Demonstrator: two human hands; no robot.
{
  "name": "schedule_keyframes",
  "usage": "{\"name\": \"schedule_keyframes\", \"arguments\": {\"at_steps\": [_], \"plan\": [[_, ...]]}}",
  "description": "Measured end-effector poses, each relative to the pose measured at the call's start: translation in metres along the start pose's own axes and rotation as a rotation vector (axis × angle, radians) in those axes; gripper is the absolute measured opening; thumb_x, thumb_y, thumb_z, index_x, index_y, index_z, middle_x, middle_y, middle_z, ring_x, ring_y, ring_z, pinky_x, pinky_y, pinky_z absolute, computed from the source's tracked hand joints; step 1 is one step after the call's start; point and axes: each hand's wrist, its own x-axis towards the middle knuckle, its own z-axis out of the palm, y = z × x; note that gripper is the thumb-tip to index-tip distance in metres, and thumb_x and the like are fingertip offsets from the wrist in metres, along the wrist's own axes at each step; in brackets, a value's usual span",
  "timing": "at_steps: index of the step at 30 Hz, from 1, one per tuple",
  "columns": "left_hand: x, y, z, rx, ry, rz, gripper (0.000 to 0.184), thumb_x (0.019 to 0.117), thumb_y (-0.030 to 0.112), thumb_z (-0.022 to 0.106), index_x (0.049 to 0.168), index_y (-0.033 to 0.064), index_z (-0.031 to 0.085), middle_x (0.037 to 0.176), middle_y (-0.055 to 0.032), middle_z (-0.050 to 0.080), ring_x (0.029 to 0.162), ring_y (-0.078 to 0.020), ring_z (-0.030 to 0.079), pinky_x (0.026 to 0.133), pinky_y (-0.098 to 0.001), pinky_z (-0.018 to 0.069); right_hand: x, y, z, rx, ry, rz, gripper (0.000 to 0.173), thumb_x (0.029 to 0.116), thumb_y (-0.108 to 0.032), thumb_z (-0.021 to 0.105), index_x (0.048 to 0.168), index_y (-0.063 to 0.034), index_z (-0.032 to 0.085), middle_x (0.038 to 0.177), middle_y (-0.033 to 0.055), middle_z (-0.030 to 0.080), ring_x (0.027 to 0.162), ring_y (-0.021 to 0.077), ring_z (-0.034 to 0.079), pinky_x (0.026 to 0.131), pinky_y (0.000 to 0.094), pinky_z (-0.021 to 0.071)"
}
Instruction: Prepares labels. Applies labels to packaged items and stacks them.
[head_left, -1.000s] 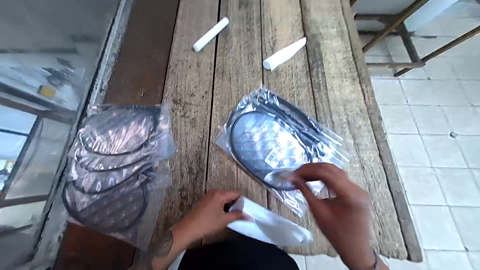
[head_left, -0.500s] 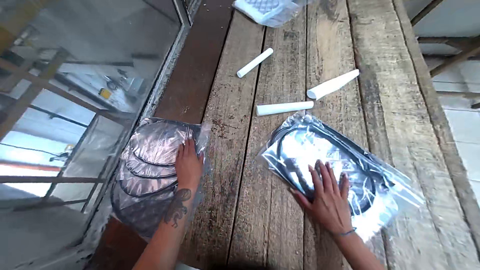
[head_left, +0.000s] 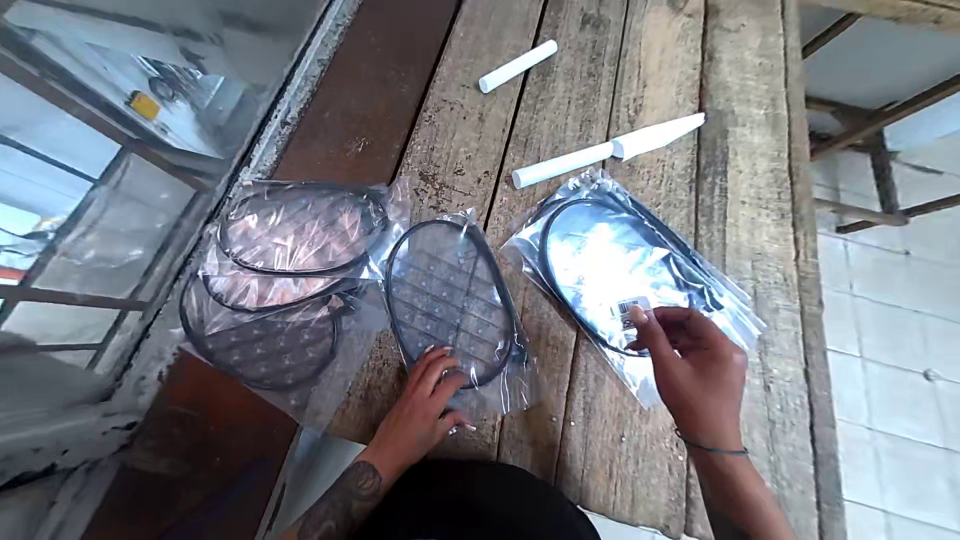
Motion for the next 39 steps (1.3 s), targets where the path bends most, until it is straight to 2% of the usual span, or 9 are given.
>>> {"name": "schedule_keyframes", "arguments": {"at_steps": [3,7,14,19,22,25,32,36,39], "plan": [[0.001,0.006,0.012,-0.001,0.112,-0.009,0.015,0.0956,0.028,0.070,0.092,0.0153,0.077,0.111,-0.0076,0.070,0.124,-0.0314,0.059,0.109,-0.0504,0.0467,-0.036,-0.002,0.006,0.060,-0.416,0.157,0.022,0.0980,-0.020,0.065,0.103,0.0008,0.069,0.084,0.0067,0.073,0.071,0.0159,0.072,0.069,0.0378,0.0630],[0.004,0.018,0.003,-0.020,0.009,-0.086,0.016,0.0917,0.033,0.074,0.099,0.0188,0.077,0.114,-0.0038,0.069,0.121,-0.0305,0.059,0.106,-0.0552,0.0445,-0.086,-0.008,0.045,0.124,-0.886,0.300,0.029,0.0975,-0.031,0.067,0.103,-0.0028,0.072,0.086,0.0060,0.073,0.073,0.0152,0.071,0.073,0.0371,0.0617],[0.015,0.023,0.009,-0.243,0.176,-0.232,0.008,0.0854,0.024,0.081,0.086,0.0163,0.080,0.097,0.0004,0.069,0.103,-0.0199,0.063,0.094,-0.0432,0.0514,-0.086,-0.010,0.053,0.273,-0.910,0.550,0.023,0.0977,-0.025,0.069,0.100,-0.0028,0.070,0.082,0.0029,0.073,0.069,0.0127,0.072,0.070,0.0326,0.0636],[0.017,0.058,-0.004,-0.759,0.082,-0.501,0.011,0.0819,0.022,0.084,0.088,0.0128,0.080,0.090,0.0048,0.070,0.094,-0.0049,0.063,0.088,-0.0244,0.0512,-0.102,-0.016,0.100,0.080,-0.208,0.445,0.022,0.0967,-0.014,0.066,0.105,0.0045,0.071,0.084,0.0142,0.073,0.074,0.0235,0.072,0.072,0.0460,0.0604],[0.017,0.067,-0.001,-0.914,0.056,-0.528,0.009,0.0789,0.015,0.085,0.086,0.0110,0.081,0.086,0.0064,0.069,0.089,-0.0018,0.062,0.084,-0.0202,0.0509,-0.109,-0.034,0.120,-0.098,-0.363,0.140,0.036,0.0883,-0.009,0.069,0.118,0.0108,0.065,0.094,0.0256,0.072,0.090,0.0411,0.072,0.084,0.0590,0.0557],[0.012,0.068,0.003,-0.915,0.048,-0.502,0.011,0.0765,0.017,0.086,0.084,0.0121,0.081,0.081,0.0088,0.066,0.084,0.0003,0.060,0.079,-0.0174,0.0500,-0.082,-0.050,0.135,-0.356,-0.707,0.266,0.048,0.1028,-0.025,0.057,0.143,0.0001,0.049,0.098,0.0221,0.072,0.095,0.0407,0.071,0.087,0.0564,0.0549],[0.017,0.066,0.008,-0.879,-0.007,-0.452,0.015,0.0784,0.028,0.086,0.084,0.0150,0.081,0.080,0.0112,0.067,0.088,-0.0005,0.059,0.086,-0.0225,0.0460,-0.062,-0.042,0.144,-0.351,-0.477,0.477,0.042,0.1022,-0.035,0.059,0.132,-0.0055,0.059,0.090,0.0218,0.072,0.087,0.0429,0.072,0.077,0.0604,0.0547],[0.022,0.043,-0.018,-0.528,0.029,-0.302,0.025,0.0913,0.037,0.075,0.101,0.0146,0.079,0.101,0.0039,0.074,0.101,-0.0065,0.068,0.092,-0.0305,0.0564,-0.065,-0.044,0.146,-0.419,-0.478,0.438,0.045,0.0992,-0.035,0.064,0.131,-0.0038,0.058,0.087,0.0206,0.072,0.085,0.0424,0.072,0.076,0.0604,0.0556],[0.022,-0.011,-0.032,0.161,-0.005,-0.090,0.067,0.0950,0.064,0.054,0.145,0.0204,0.059,0.156,0.0021,0.050,0.150,-0.0252,0.036,0.122,-0.0563,0.0273,-0.063,-0.057,0.143,-0.486,-0.526,0.448,0.056,0.1027,-0.039,0.059,0.142,-0.0006,0.046,0.087,0.0209,0.072,0.086,0.0428,0.072,0.078,0.0592,0.0562]]}}
